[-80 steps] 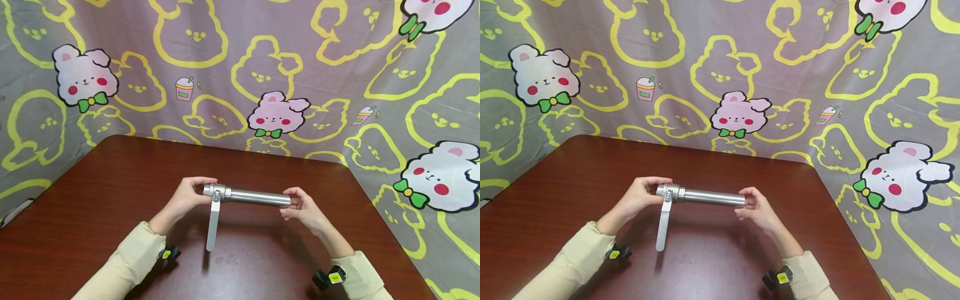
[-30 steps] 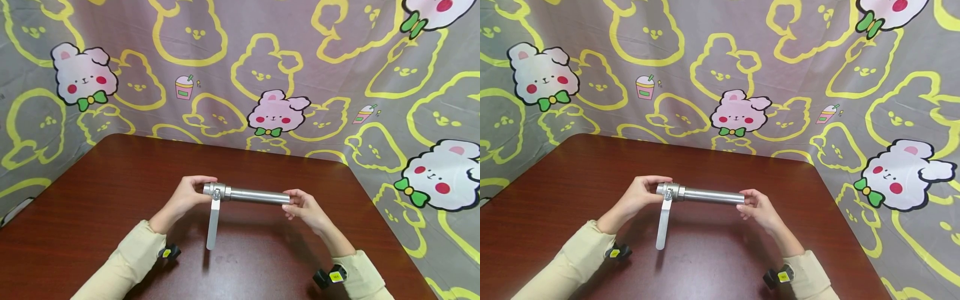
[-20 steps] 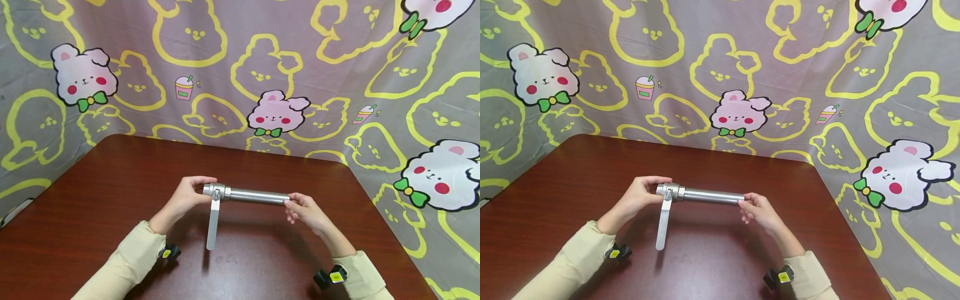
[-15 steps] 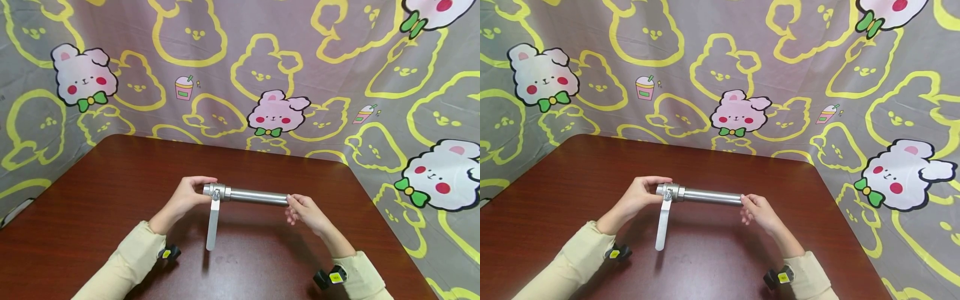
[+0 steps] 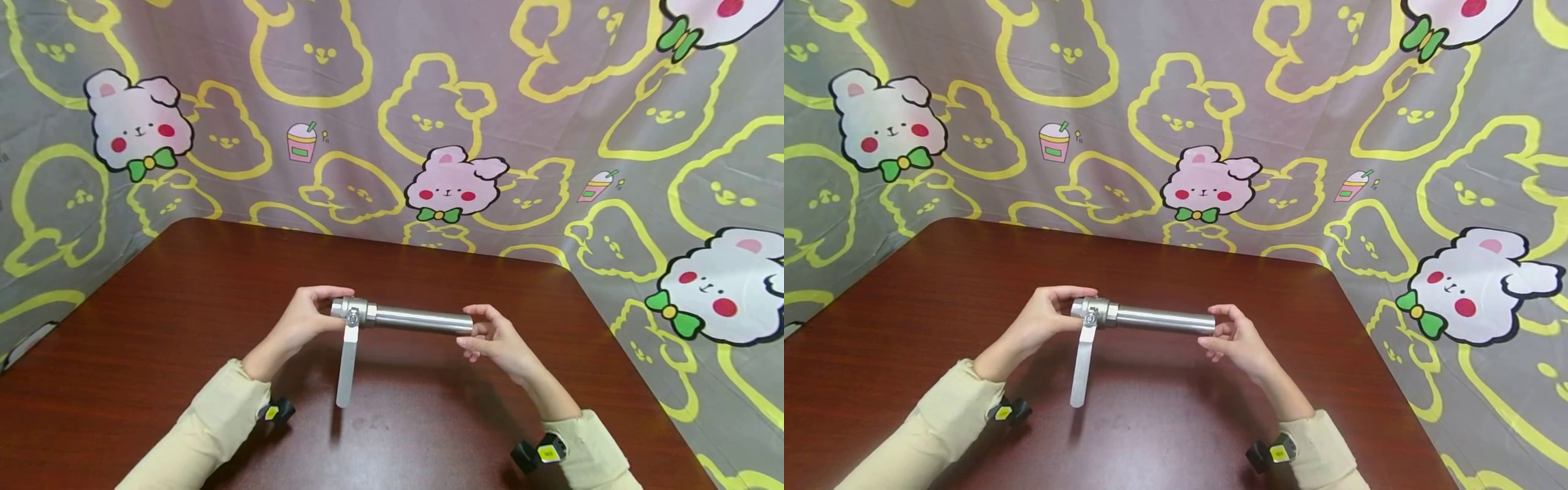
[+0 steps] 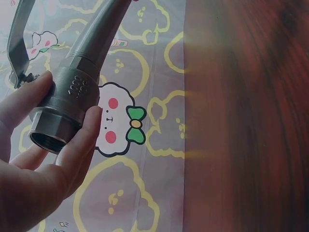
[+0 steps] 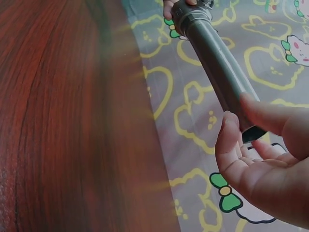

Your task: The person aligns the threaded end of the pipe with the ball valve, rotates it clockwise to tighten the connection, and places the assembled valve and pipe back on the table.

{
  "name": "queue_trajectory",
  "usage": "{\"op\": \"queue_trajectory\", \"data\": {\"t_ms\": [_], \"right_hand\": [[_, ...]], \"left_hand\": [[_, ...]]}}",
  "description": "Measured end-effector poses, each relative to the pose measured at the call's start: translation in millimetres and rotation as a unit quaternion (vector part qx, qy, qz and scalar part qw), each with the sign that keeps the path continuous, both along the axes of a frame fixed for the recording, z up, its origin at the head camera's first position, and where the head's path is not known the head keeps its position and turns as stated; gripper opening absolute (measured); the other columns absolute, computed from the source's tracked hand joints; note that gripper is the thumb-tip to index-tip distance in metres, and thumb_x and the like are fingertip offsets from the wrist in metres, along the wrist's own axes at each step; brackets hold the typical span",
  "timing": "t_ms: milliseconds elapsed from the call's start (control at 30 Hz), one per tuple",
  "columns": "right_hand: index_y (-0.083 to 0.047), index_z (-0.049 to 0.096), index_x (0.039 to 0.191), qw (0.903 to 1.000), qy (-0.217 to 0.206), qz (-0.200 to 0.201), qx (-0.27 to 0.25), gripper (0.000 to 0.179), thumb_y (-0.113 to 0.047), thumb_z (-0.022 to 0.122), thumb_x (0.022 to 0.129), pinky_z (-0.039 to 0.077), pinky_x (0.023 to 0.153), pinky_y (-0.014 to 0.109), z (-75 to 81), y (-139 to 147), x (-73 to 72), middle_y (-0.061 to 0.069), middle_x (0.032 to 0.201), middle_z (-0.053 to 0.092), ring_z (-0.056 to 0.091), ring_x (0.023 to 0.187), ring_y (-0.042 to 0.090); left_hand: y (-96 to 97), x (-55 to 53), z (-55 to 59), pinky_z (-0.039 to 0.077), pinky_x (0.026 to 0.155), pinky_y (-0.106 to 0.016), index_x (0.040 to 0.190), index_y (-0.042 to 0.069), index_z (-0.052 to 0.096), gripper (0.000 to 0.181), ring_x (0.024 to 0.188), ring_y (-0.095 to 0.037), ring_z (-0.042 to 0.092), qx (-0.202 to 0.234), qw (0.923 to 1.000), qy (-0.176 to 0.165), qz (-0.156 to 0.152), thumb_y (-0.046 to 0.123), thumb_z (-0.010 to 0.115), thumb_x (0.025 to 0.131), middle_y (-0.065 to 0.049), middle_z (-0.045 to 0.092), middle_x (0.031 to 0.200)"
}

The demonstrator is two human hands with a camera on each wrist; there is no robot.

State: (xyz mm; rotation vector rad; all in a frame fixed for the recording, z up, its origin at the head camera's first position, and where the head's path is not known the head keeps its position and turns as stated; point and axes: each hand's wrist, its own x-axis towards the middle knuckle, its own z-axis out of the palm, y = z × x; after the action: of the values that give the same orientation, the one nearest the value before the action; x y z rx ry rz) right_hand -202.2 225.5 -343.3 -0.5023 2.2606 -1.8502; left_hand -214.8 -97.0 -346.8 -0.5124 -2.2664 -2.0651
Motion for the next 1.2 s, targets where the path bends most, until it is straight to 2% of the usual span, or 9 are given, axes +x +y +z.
{"op": "queue_trajectory", "data": {"t_ms": [267, 533, 733, 900, 1067, 1200], "right_hand": [[0.015, 0.035, 0.113, 0.9996, 0.028, 0.003, -0.004, 0.042, 0.012, 0.058, 0.078, 0.047, 0.051, 0.026, -2.0, 0.8, -1.5, 0.011, 0.072, 0.052, 0.055, 0.057, 0.015], [0.014, 0.035, 0.117, 0.9996, -0.010, 0.021, 0.012, 0.041, 0.003, 0.056, 0.084, 0.048, 0.052, 0.025, -1.7, 5.5, -4.1, 0.009, 0.074, 0.052, 0.055, 0.057, 0.013], [0.015, 0.038, 0.103, 0.9979, -0.031, 0.056, 0.009, 0.027, -0.008, 0.047, 0.092, 0.047, 0.053, 0.024, -2.2, 6.8, -5.4, 0.008, 0.073, 0.051, 0.056, 0.059, 0.013], [0.016, 0.043, 0.098, 0.9984, -0.041, 0.037, 0.010, 0.030, -0.014, 0.043, 0.095, 0.048, 0.056, 0.025, -0.2, 5.8, -5.6, 0.009, 0.072, 0.055, 0.058, 0.061, 0.013], [0.013, 0.050, 0.095, 0.9978, -0.056, 0.019, -0.030, 0.022, -0.009, 0.047, 0.092, 0.049, 0.058, 0.025, 0.5, 4.8, -5.1, 0.007, 0.073, 0.061, 0.060, 0.062, 0.013], [0.013, 0.047, 0.106, 0.9979, -0.049, 0.013, -0.040, 0.027, -0.003, 0.055, 0.086, 0.049, 0.057, 0.026, 0.9, 6.1, -3.9, 0.009, 0.075, 0.059, 0.060, 0.062, 0.016]], "left_hand": [[0.1, -1.1, 0.3, 0.045, 0.064, -0.024, 0.107, -0.011, 0.059, 0.044, 0.076, -0.016, 0.056, 0.001, 1.0000, 0.000, -0.004, -0.010, 0.067, 0.065, -0.018, 0.061, 0.097], [-0.1, -1.3, 0.1, 0.045, 0.065, -0.023, 0.108, -0.011, 0.058, 0.044, 0.077, -0.015, 0.056, 0.001, 1.0000, -0.005, -0.001, -0.010, 0.067, 0.065, -0.018, 0.061, 0.097], [-0.8, -1.1, -1.1, 0.045, 0.064, -0.023, 0.108, -0.011, 0.059, 0.044, 0.076, -0.015, 0.056, 0.003, 1.0000, -0.009, 0.001, -0.010, 0.067, 0.064, -0.017, 0.062, 0.095], [-0.5, -0.6, -1.1, 0.045, 0.064, -0.023, 0.108, -0.011, 0.058, 0.044, 0.076, -0.015, 0.056, 0.005, 1.0000, -0.007, -0.001, -0.010, 0.068, 0.064, -0.017, 0.062, 0.095], [-0.1, -0.1, -1.0, 0.045, 0.064, -0.023, 0.108, -0.011, 0.058, 0.045, 0.075, -0.015, 0.056, 0.007, 1.0000, -0.006, -0.002, -0.010, 0.067, 0.064, -0.017, 0.062, 0.095], [0.2, -0.2, -1.3, 0.045, 0.064, -0.024, 0.108, -0.011, 0.058, 0.045, 0.075, -0.015, 0.056, 0.006, 1.0000, -0.006, -0.002, -0.010, 0.067, 0.064, -0.017, 0.062, 0.095]]}}
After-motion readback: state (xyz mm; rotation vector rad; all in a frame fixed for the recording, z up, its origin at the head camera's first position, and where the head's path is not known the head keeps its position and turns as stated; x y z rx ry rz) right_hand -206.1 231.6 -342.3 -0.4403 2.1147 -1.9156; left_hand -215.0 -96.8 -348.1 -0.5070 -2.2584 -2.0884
